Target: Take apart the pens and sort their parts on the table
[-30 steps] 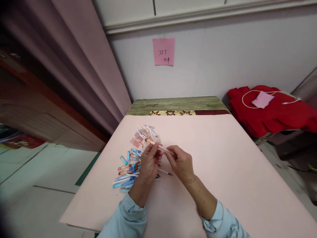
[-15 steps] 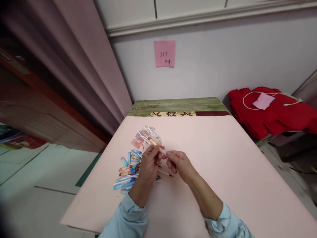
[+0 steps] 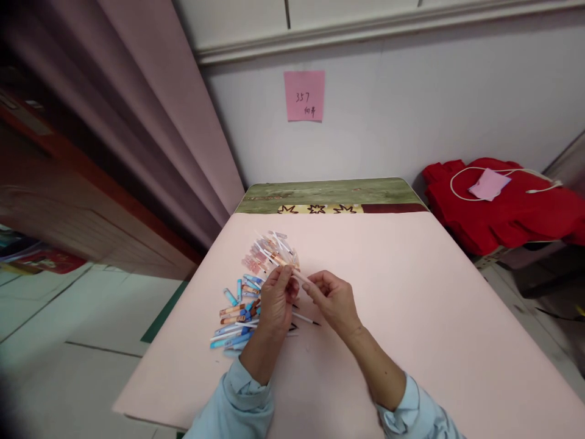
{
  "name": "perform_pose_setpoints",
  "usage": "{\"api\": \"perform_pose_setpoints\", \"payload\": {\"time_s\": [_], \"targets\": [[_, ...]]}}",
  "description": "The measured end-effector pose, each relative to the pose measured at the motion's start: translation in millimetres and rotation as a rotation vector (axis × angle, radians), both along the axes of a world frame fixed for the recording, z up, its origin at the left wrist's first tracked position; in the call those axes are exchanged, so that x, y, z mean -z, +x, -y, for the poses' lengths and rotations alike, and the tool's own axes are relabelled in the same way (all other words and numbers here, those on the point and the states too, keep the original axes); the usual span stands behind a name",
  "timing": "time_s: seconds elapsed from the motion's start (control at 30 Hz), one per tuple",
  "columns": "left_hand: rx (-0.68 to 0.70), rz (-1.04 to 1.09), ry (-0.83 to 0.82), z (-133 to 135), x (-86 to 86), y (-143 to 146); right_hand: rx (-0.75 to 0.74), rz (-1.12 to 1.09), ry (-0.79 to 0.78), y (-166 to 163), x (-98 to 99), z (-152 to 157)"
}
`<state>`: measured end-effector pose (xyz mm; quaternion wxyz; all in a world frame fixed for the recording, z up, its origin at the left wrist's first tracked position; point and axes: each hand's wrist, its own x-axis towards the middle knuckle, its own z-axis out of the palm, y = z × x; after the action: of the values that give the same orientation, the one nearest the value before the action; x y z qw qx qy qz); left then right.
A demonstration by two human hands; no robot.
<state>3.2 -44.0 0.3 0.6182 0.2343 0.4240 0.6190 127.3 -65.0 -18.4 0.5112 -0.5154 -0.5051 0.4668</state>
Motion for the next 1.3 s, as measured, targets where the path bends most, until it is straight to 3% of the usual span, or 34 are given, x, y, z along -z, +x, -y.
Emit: {"api": "perform_pose_setpoints", "payload": {"time_s": [0.4,0.57,0.83,1.07,1.3], "targets": [[0.003,-0.002,-0.041,0,-1.1,-1,0.159,0.292,0.197,2,-6.2,2],[0.002,-0.055,-0.022,0,0.5,-1,0.155,0.366,0.244,4,-4.7,2],[-0.011,-0.187,0.024,-1,3.8,-3,0.017,0.141,0.086,4,2.4,-1],[-0.141,-0.314,0.019,-3,1.8,1,-0.002,0.601,0.303,11,-7.9,-8],[-0.106,-0.343,0.146,4,1.2,15,0.055,0.614,0.311,19,-4.4,-15]]}}
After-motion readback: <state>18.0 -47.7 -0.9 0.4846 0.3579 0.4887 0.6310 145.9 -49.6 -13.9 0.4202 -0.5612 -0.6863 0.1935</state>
